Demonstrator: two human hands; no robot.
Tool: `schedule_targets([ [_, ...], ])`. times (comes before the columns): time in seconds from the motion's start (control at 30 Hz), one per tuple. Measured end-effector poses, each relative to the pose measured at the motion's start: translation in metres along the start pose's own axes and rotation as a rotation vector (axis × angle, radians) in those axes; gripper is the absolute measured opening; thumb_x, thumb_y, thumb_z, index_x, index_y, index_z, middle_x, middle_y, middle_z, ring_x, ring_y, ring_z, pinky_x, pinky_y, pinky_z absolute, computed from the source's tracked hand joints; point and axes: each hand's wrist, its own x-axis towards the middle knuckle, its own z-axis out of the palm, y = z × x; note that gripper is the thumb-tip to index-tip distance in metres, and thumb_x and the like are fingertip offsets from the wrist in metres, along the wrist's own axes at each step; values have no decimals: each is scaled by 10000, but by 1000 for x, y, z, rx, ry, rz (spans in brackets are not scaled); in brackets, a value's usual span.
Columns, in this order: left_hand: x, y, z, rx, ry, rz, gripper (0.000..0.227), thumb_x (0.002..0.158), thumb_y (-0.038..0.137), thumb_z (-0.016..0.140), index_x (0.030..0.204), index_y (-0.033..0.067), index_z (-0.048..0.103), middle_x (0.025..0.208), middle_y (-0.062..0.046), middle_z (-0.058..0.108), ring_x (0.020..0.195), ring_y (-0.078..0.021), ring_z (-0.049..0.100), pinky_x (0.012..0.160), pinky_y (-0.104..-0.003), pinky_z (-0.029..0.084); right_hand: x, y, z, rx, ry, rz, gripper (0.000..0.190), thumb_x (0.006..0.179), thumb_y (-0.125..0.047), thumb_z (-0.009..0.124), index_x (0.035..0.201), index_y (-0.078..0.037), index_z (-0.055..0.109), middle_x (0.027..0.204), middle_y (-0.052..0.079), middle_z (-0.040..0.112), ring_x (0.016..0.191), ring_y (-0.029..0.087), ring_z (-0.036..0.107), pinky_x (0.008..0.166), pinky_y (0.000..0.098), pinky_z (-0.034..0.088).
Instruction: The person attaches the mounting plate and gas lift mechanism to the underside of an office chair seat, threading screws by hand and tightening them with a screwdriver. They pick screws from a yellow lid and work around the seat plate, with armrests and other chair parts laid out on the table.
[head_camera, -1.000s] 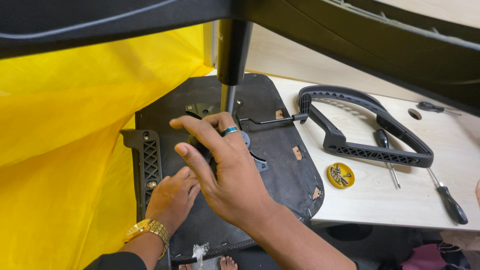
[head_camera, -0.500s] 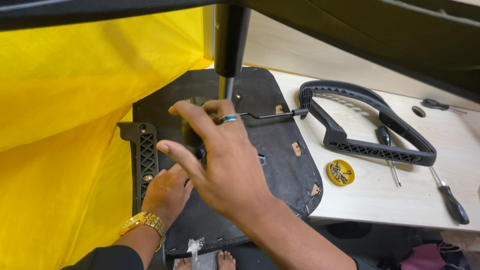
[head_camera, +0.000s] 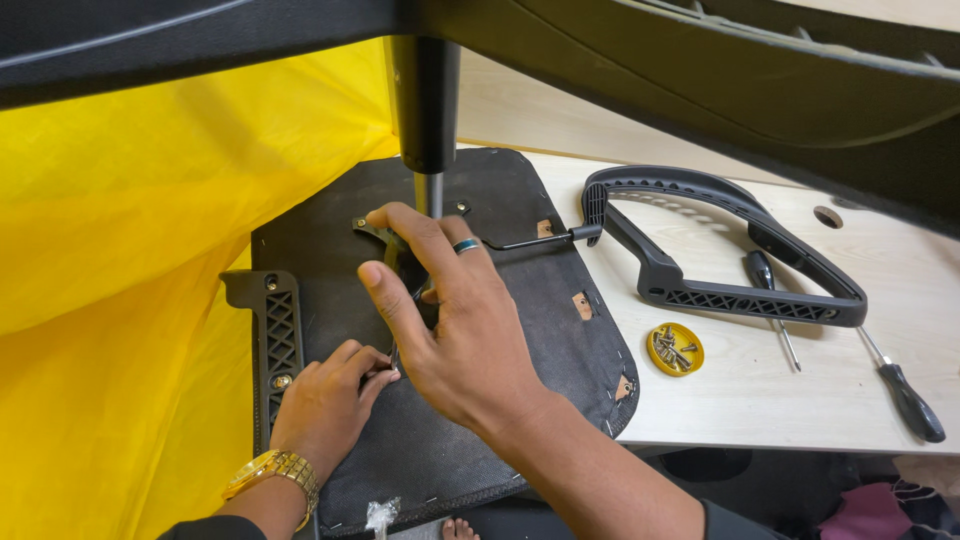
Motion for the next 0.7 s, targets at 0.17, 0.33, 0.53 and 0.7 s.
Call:
schedule_targets([
  [0.17,2,8,-8,-22,-85,-115,266,840,367,704,1054,211,705,875,-16,691,811,-307,674,761,-446,535,5,-5,-7,74,-120,-17,305,1042,-212,604,1342,-161,632,1114,96,651,1018,266,634,885,388,526],
  [0.33,3,8,-9,-17,-123,-163,258,829,329,714,1059,212,710,902,-11,711,837,-318,670,786,-440,539,-2,-10,-7,96,-162,-109,330,1087,-172,498,1407,-133,570,1160,104,647,1113,294,614,994,411,487],
  [0.53,1,0,-4,0,-94,-113,238,822,297,715,1013,155,713,971,-66,731,921,-332,678,833,-461,523,-8,-13,-2,-39,-121,-183,356,1013,-294,647,1326,-136,585,1220,193,581,1152,367,574,937,445,486],
  [0.7,1,-6,1,-76,-77,-70,192,837,257,684,956,110,720,1035,-53,728,918,-349,669,833,-488,505,-7,-15,6,-30,-151,-107,428,1011,-269,659,1419,-191,556,1153,150,600,1049,324,620,887,423,520],
])
